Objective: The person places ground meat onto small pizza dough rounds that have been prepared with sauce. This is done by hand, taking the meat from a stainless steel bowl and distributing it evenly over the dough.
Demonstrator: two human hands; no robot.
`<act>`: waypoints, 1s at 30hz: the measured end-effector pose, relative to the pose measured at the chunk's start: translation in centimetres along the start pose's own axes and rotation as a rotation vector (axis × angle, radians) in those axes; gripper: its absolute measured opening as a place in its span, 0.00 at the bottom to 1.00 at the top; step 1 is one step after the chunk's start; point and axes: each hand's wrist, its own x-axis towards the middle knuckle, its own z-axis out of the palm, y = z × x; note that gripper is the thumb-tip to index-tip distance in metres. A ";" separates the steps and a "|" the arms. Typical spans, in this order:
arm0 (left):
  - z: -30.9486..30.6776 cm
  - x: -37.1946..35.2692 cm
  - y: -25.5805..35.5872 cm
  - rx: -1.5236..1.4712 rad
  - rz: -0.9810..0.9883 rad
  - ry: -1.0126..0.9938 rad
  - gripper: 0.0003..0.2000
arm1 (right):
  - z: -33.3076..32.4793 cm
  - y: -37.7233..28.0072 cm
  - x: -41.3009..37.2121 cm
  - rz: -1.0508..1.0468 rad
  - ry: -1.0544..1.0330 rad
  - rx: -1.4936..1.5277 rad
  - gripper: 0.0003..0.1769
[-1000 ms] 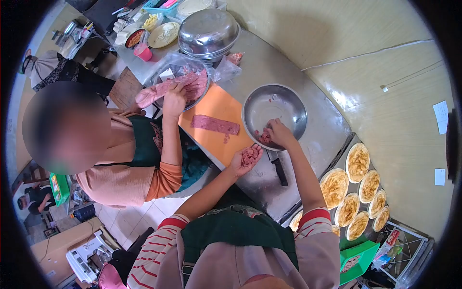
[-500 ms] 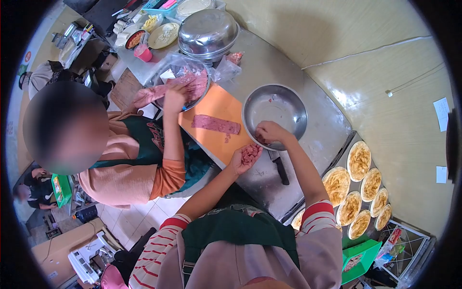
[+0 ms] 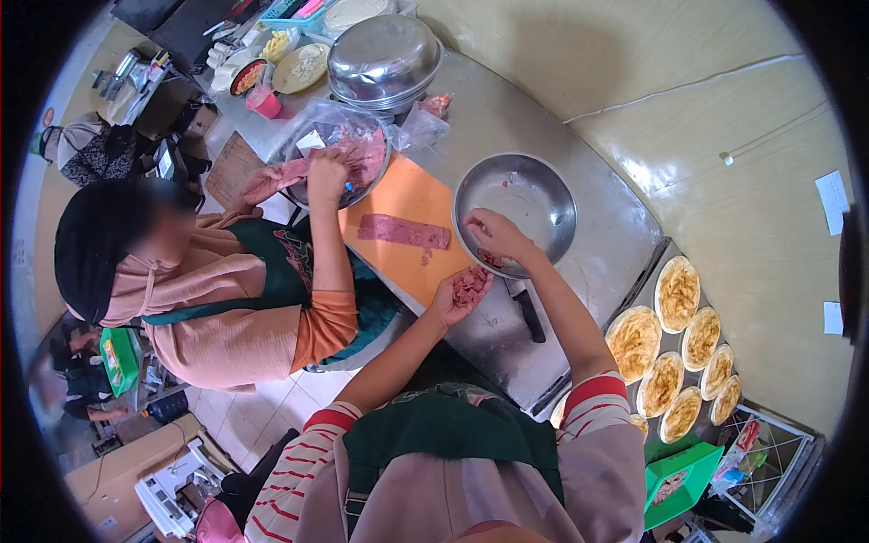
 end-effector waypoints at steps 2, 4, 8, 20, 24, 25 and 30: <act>0.3 -0.2 0.0 0.007 0.009 -0.011 0.11 | 0.5 -0.2 -0.8 0.035 -0.024 0.049 0.09; 0.2 -0.1 0.2 -0.013 0.013 -0.005 0.12 | 0.5 0.7 -1.3 0.063 -0.051 0.093 0.09; -0.1 0.1 0.2 0.012 0.049 0.000 0.14 | -1.6 0.4 -1.6 -0.021 -0.171 -0.245 0.06; -0.9 0.3 0.6 -0.078 -0.070 -0.184 0.15 | -0.7 0.0 -3.5 0.338 -0.055 -0.650 0.22; -1.2 0.6 0.3 -0.033 -0.036 -0.165 0.16 | 0.0 -0.8 -2.3 0.313 -0.328 -0.469 0.33; -1.3 0.5 0.4 -0.012 -0.046 -0.183 0.16 | -0.2 -0.9 -2.0 0.310 -0.329 -0.469 0.33; -0.2 -0.3 0.3 -0.067 -0.029 -0.086 0.14 | -1.9 -3.0 -2.0 0.359 -0.435 -0.567 0.39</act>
